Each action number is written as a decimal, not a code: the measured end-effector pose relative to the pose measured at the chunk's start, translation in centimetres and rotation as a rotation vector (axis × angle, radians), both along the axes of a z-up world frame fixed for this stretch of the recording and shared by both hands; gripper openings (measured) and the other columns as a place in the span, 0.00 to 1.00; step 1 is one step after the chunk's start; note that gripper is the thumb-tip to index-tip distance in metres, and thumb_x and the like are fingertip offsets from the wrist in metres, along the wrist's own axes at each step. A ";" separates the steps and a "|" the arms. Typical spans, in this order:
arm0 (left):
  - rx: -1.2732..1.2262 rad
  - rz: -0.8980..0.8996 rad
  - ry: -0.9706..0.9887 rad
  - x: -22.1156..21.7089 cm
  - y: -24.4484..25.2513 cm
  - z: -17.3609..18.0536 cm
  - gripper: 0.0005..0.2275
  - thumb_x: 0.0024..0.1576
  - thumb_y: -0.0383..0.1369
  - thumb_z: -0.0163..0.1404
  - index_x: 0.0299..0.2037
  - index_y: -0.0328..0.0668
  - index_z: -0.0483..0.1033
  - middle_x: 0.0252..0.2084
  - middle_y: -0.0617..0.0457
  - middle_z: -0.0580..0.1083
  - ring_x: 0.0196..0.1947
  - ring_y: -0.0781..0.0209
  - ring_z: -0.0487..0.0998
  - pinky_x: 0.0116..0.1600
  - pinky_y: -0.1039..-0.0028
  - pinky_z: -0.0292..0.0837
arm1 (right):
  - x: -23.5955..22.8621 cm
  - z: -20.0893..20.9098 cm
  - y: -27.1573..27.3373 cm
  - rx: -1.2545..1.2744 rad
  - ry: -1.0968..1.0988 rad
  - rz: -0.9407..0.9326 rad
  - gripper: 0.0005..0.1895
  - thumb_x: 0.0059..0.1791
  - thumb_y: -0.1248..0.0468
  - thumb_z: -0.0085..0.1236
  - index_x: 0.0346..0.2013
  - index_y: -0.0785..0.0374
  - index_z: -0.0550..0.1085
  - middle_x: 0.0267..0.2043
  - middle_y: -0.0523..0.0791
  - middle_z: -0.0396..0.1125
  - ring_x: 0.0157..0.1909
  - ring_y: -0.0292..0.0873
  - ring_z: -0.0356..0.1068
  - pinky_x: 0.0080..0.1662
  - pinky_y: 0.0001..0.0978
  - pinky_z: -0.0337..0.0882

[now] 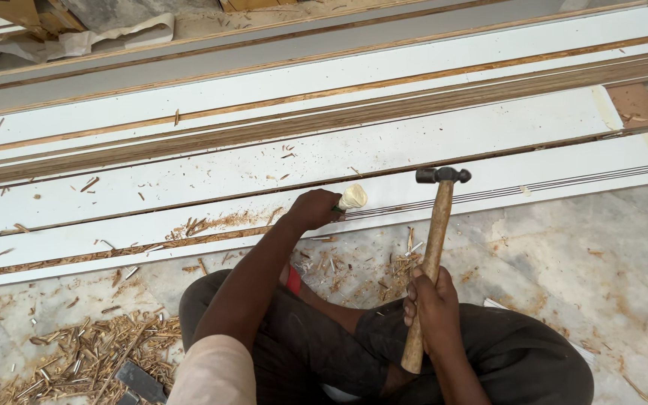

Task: The person sits on the floor and uses a hammer to repeatedly strike a roll of white tape placed on a long white board. The person holds the tape roll with one hand and hammers it with the other, creating indentations along the board.

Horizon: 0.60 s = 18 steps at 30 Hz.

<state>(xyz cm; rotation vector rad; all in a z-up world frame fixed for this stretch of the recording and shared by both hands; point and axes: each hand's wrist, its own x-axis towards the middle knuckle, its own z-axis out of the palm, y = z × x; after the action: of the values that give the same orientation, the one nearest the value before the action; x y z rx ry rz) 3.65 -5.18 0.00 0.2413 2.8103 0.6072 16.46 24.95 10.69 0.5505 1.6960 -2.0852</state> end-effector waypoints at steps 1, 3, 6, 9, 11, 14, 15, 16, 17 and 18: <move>0.001 0.001 -0.008 0.0 -0.1 0.1 0.15 0.52 0.46 0.61 0.43 0.49 0.80 0.39 0.50 0.80 0.44 0.48 0.80 0.47 0.57 0.73 | 0.0 0.1 0.0 -0.008 0.014 0.004 0.10 0.53 0.60 0.50 0.41 0.62 0.64 0.23 0.43 0.59 0.17 0.36 0.56 0.19 0.31 0.59; 0.014 0.008 -0.025 -0.3 -0.3 0.4 0.15 0.52 0.46 0.60 0.42 0.49 0.80 0.39 0.51 0.80 0.43 0.48 0.80 0.47 0.57 0.73 | 0.1 0.7 0.3 -0.004 0.108 -0.007 0.09 0.53 0.61 0.49 0.41 0.63 0.64 0.23 0.43 0.58 0.17 0.36 0.57 0.19 0.31 0.60; 0.043 0.023 -0.048 -0.2 -0.5 0.4 0.13 0.53 0.46 0.60 0.41 0.51 0.81 0.38 0.52 0.81 0.43 0.50 0.81 0.47 0.58 0.74 | 0.4 1.5 0.9 -0.043 0.231 -0.060 0.08 0.54 0.62 0.48 0.43 0.63 0.64 0.24 0.42 0.58 0.17 0.35 0.57 0.19 0.30 0.60; 0.038 0.011 -0.042 -0.2 -0.7 0.4 0.13 0.53 0.46 0.60 0.41 0.51 0.81 0.38 0.51 0.81 0.42 0.50 0.81 0.47 0.58 0.74 | 0.7 1.9 1.0 -0.097 0.352 -0.142 0.08 0.55 0.61 0.47 0.43 0.62 0.62 0.25 0.42 0.59 0.19 0.34 0.59 0.20 0.28 0.62; 0.033 -0.001 -0.036 -0.3 -0.6 0.3 0.12 0.54 0.45 0.59 0.42 0.51 0.80 0.38 0.51 0.80 0.42 0.49 0.81 0.47 0.58 0.74 | 0.9 1.4 0.4 -0.045 0.321 -0.118 0.08 0.53 0.63 0.47 0.42 0.63 0.62 0.24 0.43 0.60 0.18 0.36 0.59 0.20 0.30 0.62; -0.011 0.006 -0.063 -0.3 -0.2 0.4 0.13 0.54 0.45 0.60 0.42 0.50 0.80 0.39 0.51 0.80 0.43 0.49 0.81 0.47 0.58 0.74 | 1.8 0.1 -2.0 0.082 0.046 0.098 0.09 0.49 0.65 0.51 0.41 0.65 0.64 0.22 0.44 0.60 0.15 0.39 0.58 0.17 0.33 0.61; -0.026 0.011 -0.081 -0.2 -0.1 0.4 0.13 0.53 0.46 0.60 0.42 0.51 0.80 0.39 0.51 0.80 0.43 0.49 0.80 0.47 0.58 0.74 | 2.0 -0.2 -2.8 0.075 -0.079 0.203 0.11 0.50 0.63 0.52 0.41 0.64 0.63 0.22 0.44 0.59 0.15 0.38 0.58 0.18 0.32 0.60; -0.044 0.016 -0.098 -0.2 0.0 0.4 0.14 0.52 0.46 0.60 0.42 0.51 0.79 0.39 0.51 0.80 0.44 0.49 0.80 0.48 0.58 0.74 | 2.0 -0.3 -3.2 0.067 -0.204 0.307 0.12 0.52 0.62 0.53 0.41 0.64 0.62 0.22 0.44 0.58 0.16 0.38 0.57 0.19 0.32 0.59; -0.061 0.021 -0.115 -0.2 -0.1 0.5 0.14 0.52 0.46 0.61 0.43 0.51 0.79 0.40 0.51 0.80 0.44 0.49 0.80 0.48 0.57 0.73 | 1.7 -0.2 -2.9 0.071 -0.184 0.302 0.12 0.51 0.61 0.53 0.41 0.65 0.63 0.22 0.44 0.59 0.16 0.37 0.58 0.18 0.32 0.60; -0.061 0.015 -0.099 0.0 -0.1 0.4 0.14 0.52 0.46 0.60 0.43 0.51 0.79 0.40 0.51 0.80 0.44 0.49 0.80 0.48 0.57 0.73 | 1.3 -0.1 -2.0 0.081 -0.170 0.303 0.11 0.51 0.61 0.53 0.41 0.65 0.65 0.22 0.44 0.59 0.16 0.37 0.58 0.18 0.32 0.61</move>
<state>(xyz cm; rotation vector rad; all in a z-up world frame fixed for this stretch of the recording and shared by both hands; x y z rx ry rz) 3.60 -5.30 0.41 0.1732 2.7322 0.5213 17.80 22.91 10.60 0.4479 1.6557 -1.7160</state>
